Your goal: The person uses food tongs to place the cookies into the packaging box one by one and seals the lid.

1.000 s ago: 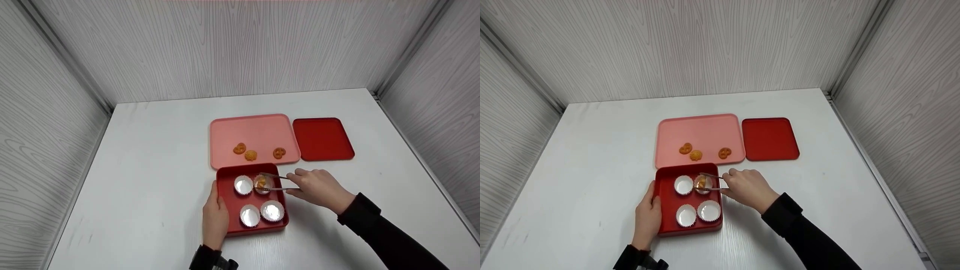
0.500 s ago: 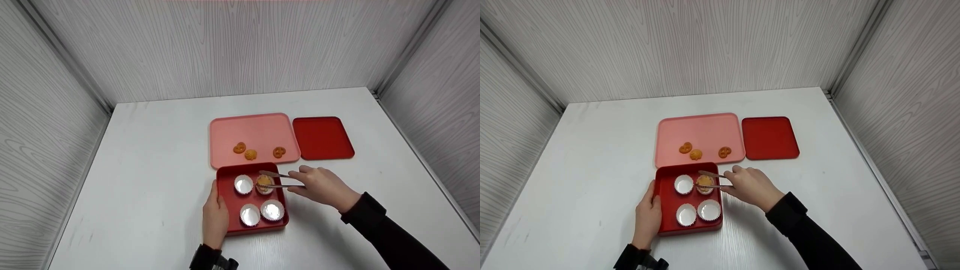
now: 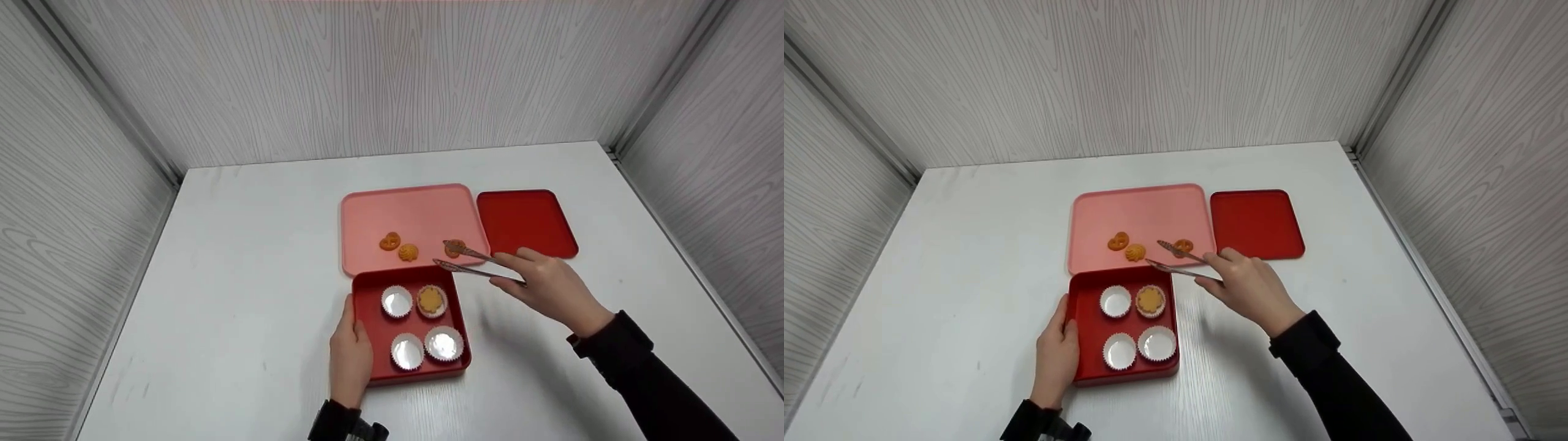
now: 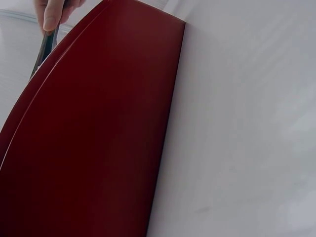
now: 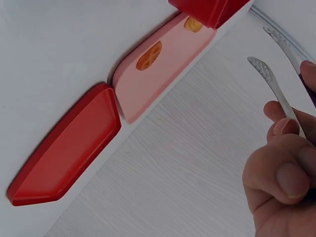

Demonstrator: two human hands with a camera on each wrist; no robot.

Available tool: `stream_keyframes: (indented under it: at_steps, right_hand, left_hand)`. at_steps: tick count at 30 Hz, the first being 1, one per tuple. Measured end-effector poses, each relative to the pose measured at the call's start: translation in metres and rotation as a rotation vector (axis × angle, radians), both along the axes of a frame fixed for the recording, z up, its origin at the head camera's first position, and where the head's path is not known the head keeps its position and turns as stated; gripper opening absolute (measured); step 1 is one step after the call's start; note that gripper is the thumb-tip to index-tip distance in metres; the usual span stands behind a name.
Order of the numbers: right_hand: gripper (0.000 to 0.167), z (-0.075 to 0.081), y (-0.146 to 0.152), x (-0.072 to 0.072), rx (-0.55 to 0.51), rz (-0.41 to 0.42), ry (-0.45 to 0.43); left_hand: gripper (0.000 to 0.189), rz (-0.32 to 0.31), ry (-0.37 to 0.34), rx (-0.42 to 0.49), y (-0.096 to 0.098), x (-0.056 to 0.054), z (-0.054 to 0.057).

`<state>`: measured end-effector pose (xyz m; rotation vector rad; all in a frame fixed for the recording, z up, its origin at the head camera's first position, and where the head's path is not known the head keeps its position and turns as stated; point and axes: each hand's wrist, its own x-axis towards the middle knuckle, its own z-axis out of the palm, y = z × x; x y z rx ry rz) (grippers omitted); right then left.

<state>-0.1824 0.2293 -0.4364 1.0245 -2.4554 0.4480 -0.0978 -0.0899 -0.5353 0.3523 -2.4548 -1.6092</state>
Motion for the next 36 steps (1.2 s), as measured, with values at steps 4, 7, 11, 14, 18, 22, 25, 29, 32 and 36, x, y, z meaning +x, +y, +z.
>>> stream_keyframes:
  at_steps: [4,7,11,14,18,22,25,29,32,36]
  right_hand:
    - [0.035,-0.004,0.007,-0.007,-0.016,-0.107,-0.051]
    - [0.035,-0.009,0.010,-0.012,-0.012,-0.184,-0.138]
    - [0.033,-0.014,0.010,-0.021,0.009,-0.246,-0.253]
    - [0.033,-0.018,0.007,-0.027,0.021,-0.269,-0.316]
    - [0.035,-0.024,0.004,-0.035,0.038,-0.289,-0.377]
    - [0.036,-0.029,0.002,-0.041,0.057,-0.301,-0.422]
    - [0.036,-0.032,0.001,-0.044,0.070,-0.300,-0.443]
    - [0.037,-0.034,-0.001,-0.048,0.092,-0.297,-0.450]
    - [0.036,-0.034,-0.001,-0.051,0.105,-0.301,-0.454]
    - [0.033,-0.033,-0.004,-0.055,0.115,-0.306,-0.459]
  left_hand:
    - [0.055,-0.002,-0.005,0.004,0.000,0.000,0.001]
    - [0.055,-0.004,-0.011,0.009,-0.001,0.001,0.001]
    - [0.054,-0.002,-0.001,0.015,-0.001,0.001,0.000]
    - [0.054,0.001,0.006,0.017,-0.002,0.001,-0.001]
    - [0.054,0.003,0.003,0.019,-0.002,0.000,-0.002]
    - [0.054,0.001,-0.004,0.027,-0.001,0.000,-0.002]
    - [0.054,-0.001,-0.006,0.026,-0.001,0.000,-0.001]
    - [0.054,0.003,-0.012,0.023,-0.001,0.000,-0.001]
    - [0.055,0.006,-0.017,0.025,-0.001,0.000,-0.001]
    - [0.055,0.001,-0.016,0.028,-0.001,-0.001,-0.001]
